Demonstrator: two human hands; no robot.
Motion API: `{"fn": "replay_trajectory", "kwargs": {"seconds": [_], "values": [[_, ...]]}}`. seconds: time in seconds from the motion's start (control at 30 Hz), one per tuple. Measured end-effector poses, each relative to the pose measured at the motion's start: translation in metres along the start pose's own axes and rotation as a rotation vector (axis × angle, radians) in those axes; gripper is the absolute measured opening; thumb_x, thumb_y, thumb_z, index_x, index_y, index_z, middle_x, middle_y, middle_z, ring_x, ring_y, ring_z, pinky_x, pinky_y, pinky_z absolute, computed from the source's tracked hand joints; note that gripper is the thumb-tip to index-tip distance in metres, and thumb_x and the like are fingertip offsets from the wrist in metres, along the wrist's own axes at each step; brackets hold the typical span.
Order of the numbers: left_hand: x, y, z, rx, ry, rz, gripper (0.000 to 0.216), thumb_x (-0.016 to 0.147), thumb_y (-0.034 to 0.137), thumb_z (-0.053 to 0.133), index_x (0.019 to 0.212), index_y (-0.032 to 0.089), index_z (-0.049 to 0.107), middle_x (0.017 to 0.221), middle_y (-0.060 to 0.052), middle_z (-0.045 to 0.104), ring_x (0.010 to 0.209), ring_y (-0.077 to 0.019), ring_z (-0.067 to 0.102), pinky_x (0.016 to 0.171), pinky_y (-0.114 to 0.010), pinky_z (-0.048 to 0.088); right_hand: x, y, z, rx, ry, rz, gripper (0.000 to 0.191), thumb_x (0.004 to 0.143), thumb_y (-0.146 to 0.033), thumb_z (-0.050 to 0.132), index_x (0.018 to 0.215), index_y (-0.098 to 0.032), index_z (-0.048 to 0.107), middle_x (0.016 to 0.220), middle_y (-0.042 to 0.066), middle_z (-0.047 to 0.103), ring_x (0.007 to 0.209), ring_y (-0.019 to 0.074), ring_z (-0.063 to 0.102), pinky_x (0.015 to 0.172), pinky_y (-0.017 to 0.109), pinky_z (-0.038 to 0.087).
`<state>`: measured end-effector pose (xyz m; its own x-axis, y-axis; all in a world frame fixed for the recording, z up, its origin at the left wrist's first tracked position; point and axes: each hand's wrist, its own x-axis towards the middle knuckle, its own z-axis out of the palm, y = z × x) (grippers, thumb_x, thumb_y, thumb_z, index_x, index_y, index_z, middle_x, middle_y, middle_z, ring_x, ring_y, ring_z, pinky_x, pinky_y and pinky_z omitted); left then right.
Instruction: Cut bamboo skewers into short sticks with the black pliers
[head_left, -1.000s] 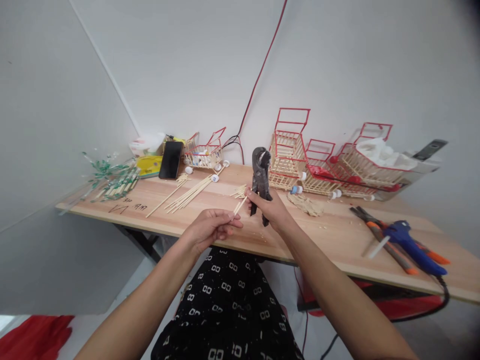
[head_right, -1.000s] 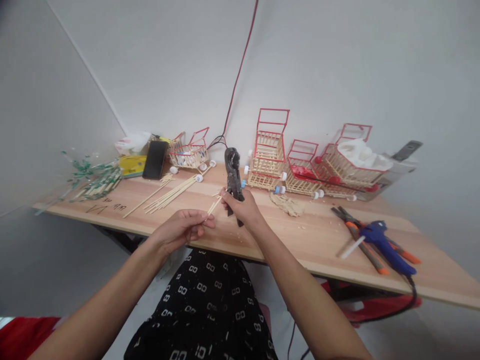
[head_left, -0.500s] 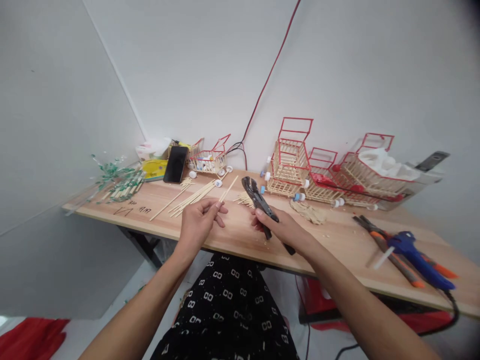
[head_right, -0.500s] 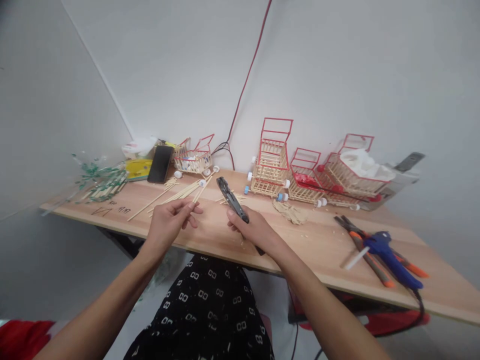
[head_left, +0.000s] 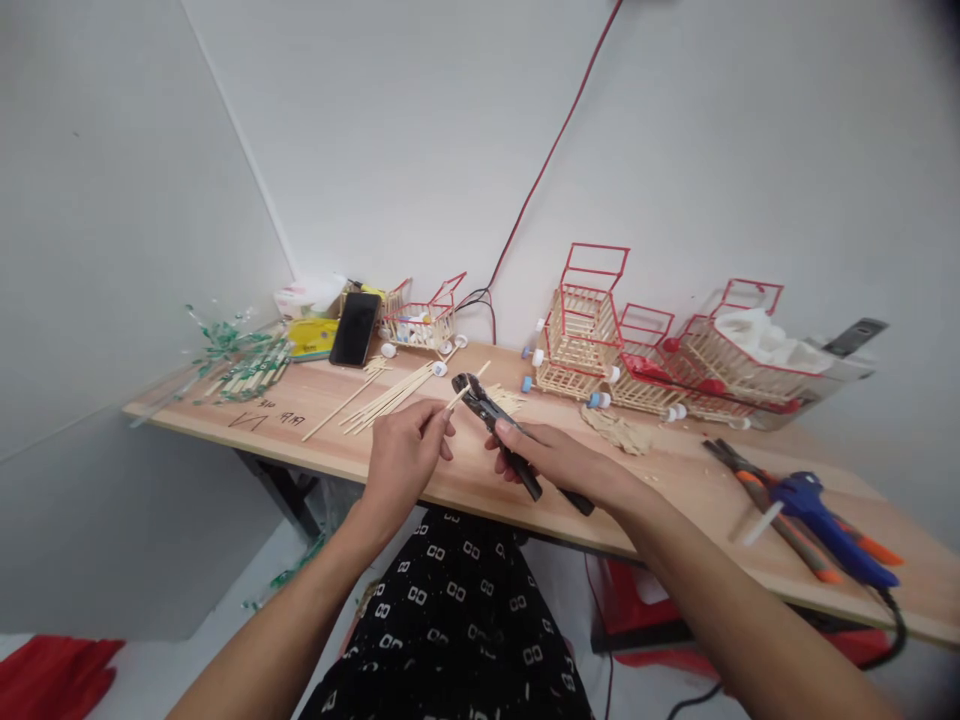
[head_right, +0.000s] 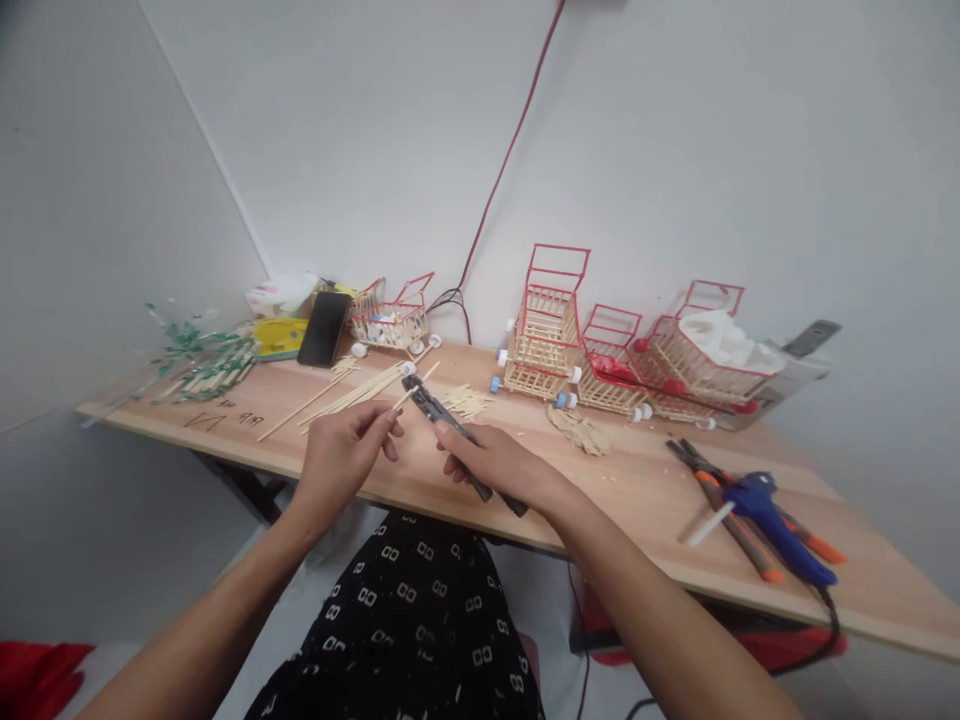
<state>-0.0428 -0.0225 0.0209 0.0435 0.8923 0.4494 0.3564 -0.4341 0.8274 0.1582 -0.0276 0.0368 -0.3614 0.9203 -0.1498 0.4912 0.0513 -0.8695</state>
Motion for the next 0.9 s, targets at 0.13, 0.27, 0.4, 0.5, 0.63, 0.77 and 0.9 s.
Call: {"fn": "replay_trajectory", "kwargs": {"seconds": [0.13, 0.27, 0.4, 0.5, 0.63, 0.77, 0.9], "values": [[-0.001, -0.002, -0.002, 0.008, -0.023, 0.028, 0.023, 0.085, 0.022, 0.056, 0.064, 0.02, 0.065, 0.048, 0.003, 0.059, 0.047, -0.0126, 0.051, 0.061, -0.024, 0.037, 0.004, -0.004, 0.002, -0.01, -0.02, 0.006, 0.067, 0.084, -0.073, 0.037, 0.095, -0.013, 0.063, 0.076, 0.009, 0.065, 0.064, 0.0162, 0.06, 0.058, 0.028, 0.049], [-0.001, -0.005, -0.004, 0.016, -0.031, 0.053, 0.023, 0.085, 0.02, 0.056, 0.065, 0.02, 0.065, 0.047, 0.003, 0.06, 0.047, -0.0126, 0.053, 0.061, -0.024, 0.036, 0.006, -0.005, 0.004, -0.041, -0.015, 0.033, 0.067, 0.084, -0.074, 0.036, 0.092, -0.013, 0.063, 0.072, 0.008, 0.064, 0.058, 0.0153, 0.059, 0.051, 0.026, 0.047], [-0.001, -0.005, -0.006, 0.1, -0.047, 0.081, 0.026, 0.086, 0.018, 0.053, 0.063, 0.019, 0.063, 0.05, 0.003, 0.061, 0.05, -0.0123, 0.056, 0.062, -0.024, 0.037, 0.004, -0.01, 0.005, -0.079, -0.011, 0.053, 0.067, 0.083, -0.074, 0.036, 0.087, -0.013, 0.063, 0.067, 0.007, 0.063, 0.052, 0.0132, 0.056, 0.045, 0.024, 0.045], [-0.003, -0.002, -0.007, 0.191, -0.061, 0.112, 0.027, 0.088, 0.018, 0.049, 0.064, 0.018, 0.062, 0.054, 0.003, 0.062, 0.053, -0.0121, 0.057, 0.062, -0.023, 0.038, 0.003, -0.015, 0.006, -0.111, -0.007, 0.067, 0.066, 0.084, -0.073, 0.037, 0.084, -0.012, 0.063, 0.064, 0.007, 0.062, 0.051, 0.012, 0.056, 0.045, 0.022, 0.045], [-0.006, -0.004, -0.006, 0.323, -0.045, 0.162, 0.027, 0.09, 0.017, 0.046, 0.068, 0.017, 0.062, 0.058, 0.002, 0.062, 0.058, -0.0124, 0.057, 0.064, -0.023, 0.039, 0.004, -0.015, 0.008, -0.17, 0.002, 0.067, 0.066, 0.085, -0.073, 0.035, 0.08, -0.013, 0.062, 0.07, 0.009, 0.066, 0.052, 0.012, 0.057, 0.046, 0.022, 0.047], [-0.011, -0.01, -0.004, 0.477, -0.021, 0.214, 0.025, 0.093, 0.017, 0.042, 0.081, 0.015, 0.063, 0.063, -0.001, 0.062, 0.062, -0.0142, 0.058, 0.065, -0.025, 0.04, 0.007, -0.009, 0.011, -0.21, 0.02, 0.028, 0.065, 0.087, -0.072, 0.033, 0.078, -0.014, 0.063, 0.072, 0.008, 0.066, 0.05, 0.0109, 0.056, 0.045, 0.022, 0.046], [-0.017, -0.011, -0.004, 0.638, -0.044, 0.216, 0.024, 0.093, 0.014, 0.039, 0.086, 0.015, 0.062, 0.072, -0.003, 0.064, 0.066, -0.0149, 0.058, 0.065, -0.026, 0.04, 0.005, -0.005, 0.014, -0.258, 0.051, 0.002, 0.065, 0.088, -0.071, 0.031, 0.076, -0.015, 0.062, 0.067, 0.006, 0.064, 0.047, 0.0099, 0.054, 0.043, 0.021, 0.043]]}}
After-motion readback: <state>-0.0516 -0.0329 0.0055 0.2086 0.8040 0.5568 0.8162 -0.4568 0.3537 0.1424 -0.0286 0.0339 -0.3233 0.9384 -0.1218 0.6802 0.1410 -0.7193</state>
